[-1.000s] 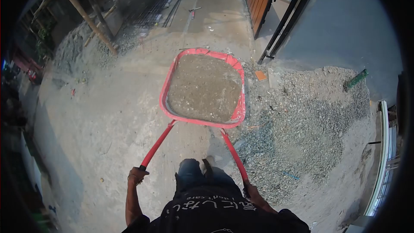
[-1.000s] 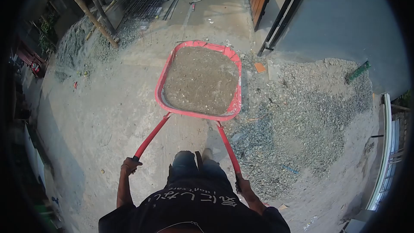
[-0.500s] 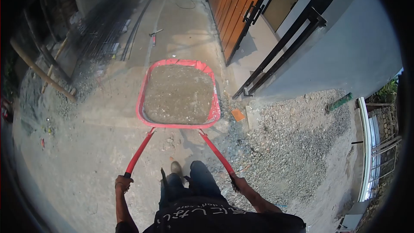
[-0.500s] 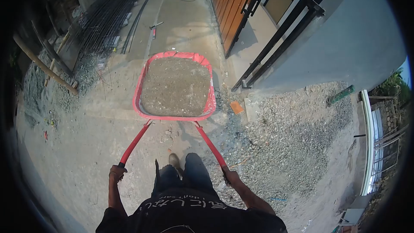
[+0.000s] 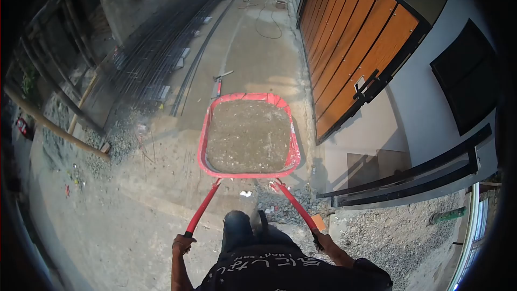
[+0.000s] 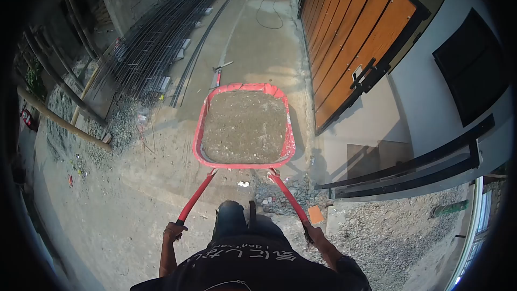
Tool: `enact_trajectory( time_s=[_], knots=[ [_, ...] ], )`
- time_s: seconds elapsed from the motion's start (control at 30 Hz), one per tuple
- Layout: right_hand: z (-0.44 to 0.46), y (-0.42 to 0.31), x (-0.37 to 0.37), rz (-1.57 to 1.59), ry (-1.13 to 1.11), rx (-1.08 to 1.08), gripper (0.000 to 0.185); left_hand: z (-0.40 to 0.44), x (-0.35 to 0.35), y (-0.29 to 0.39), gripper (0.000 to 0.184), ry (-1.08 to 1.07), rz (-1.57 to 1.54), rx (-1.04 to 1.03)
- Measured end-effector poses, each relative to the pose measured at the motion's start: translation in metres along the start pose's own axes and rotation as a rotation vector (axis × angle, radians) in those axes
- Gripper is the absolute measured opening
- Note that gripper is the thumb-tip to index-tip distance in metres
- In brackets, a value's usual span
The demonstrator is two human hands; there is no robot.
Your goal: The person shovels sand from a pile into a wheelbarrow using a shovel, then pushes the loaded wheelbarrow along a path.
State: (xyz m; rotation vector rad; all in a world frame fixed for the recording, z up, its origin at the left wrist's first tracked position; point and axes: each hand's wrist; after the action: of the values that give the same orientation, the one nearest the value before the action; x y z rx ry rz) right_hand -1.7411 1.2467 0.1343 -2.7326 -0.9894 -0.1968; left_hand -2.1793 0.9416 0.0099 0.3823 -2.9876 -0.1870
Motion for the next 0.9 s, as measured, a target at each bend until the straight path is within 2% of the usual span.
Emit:
enact_trajectory(
  time_s=[0.17, 0.2, 0.23, 0.3, 0.37, 0.4, 0.5, 0.53, 0.57, 0.63, 0.7, 0.77, 0.83, 0.9],
  knots=[
    [-0.008, -0.035, 0.003, -0.016, -0.080, 0.020, 0.059, -0.009, 0.007, 0.028, 0.030, 0.013, 0.003, 0.044],
    [0.004, -0.025, 0.003, -0.060, -0.038, -0.009, 0.059, -0.005, 0.005, 0.025, 0.030, 0.003, -0.009, 0.053],
    [0.026, -0.013, 0.014, -0.013, -0.095, -0.043, 0.061, 0.001, 0.003, 0.020, 0.030, -0.007, -0.021, 0.062],
    [0.021, -0.006, 0.001, 0.008, 0.020, -0.045, 0.059, 0.000, 0.006, 0.016, 0.029, 0.012, -0.022, 0.084],
    [-0.016, -0.013, -0.026, -0.176, 0.140, -0.217, 0.060, -0.019, 0.018, 0.013, 0.028, -0.008, 0.024, 0.183],
    [-0.011, 0.011, -0.030, -0.231, 0.143, -0.227, 0.052, -0.031, 0.029, 0.006, 0.027, 0.011, 0.067, 0.170],
    [-0.024, -0.061, -0.028, -0.139, 0.092, -0.190, 0.049, -0.002, 0.029, 0.052, 0.027, 0.031, 0.053, 0.146],
    [0.034, -0.026, -0.004, -0.062, 0.015, -0.150, 0.038, 0.006, 0.035, 0.063, 0.027, 0.035, 0.049, 0.124],
    [0.000, -0.075, -0.026, -0.064, 0.082, -0.177, 0.032, 0.012, 0.042, 0.074, 0.027, 0.040, 0.045, 0.102],
    [0.004, -0.088, -0.026, -0.037, 0.081, -0.144, 0.027, 0.014, 0.048, 0.102, 0.027, 0.030, 0.110, 0.140],
    [0.037, -0.086, -0.004, 0.146, 0.009, -0.143, 0.018, 0.014, 0.045, 0.117, 0.027, 0.041, 0.104, 0.080],
    [0.058, -0.100, 0.016, 0.119, 0.013, -0.145, 0.020, 0.018, 0.044, 0.147, 0.028, 0.043, 0.095, 0.078],
    [0.068, -0.149, 0.016, 0.123, 0.048, -0.099, 0.018, 0.035, 0.048, 0.175, 0.027, 0.069, 0.065, -0.012],
    [0.048, -0.155, 0.010, 0.013, 0.129, -0.153, 0.018, 0.024, 0.042, 0.162, 0.027, 0.028, 0.061, 0.039]
  ],
)
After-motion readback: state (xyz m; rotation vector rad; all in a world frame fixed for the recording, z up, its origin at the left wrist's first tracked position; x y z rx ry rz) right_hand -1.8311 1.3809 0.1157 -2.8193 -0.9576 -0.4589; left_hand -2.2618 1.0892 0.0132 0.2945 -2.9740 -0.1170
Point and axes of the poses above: each hand's wrist, its own z-axis towards the middle knuckle, its own x-axis out of the back of the hand, y = z × x, and after that the axes turned 14 degrees about -y, right-handed
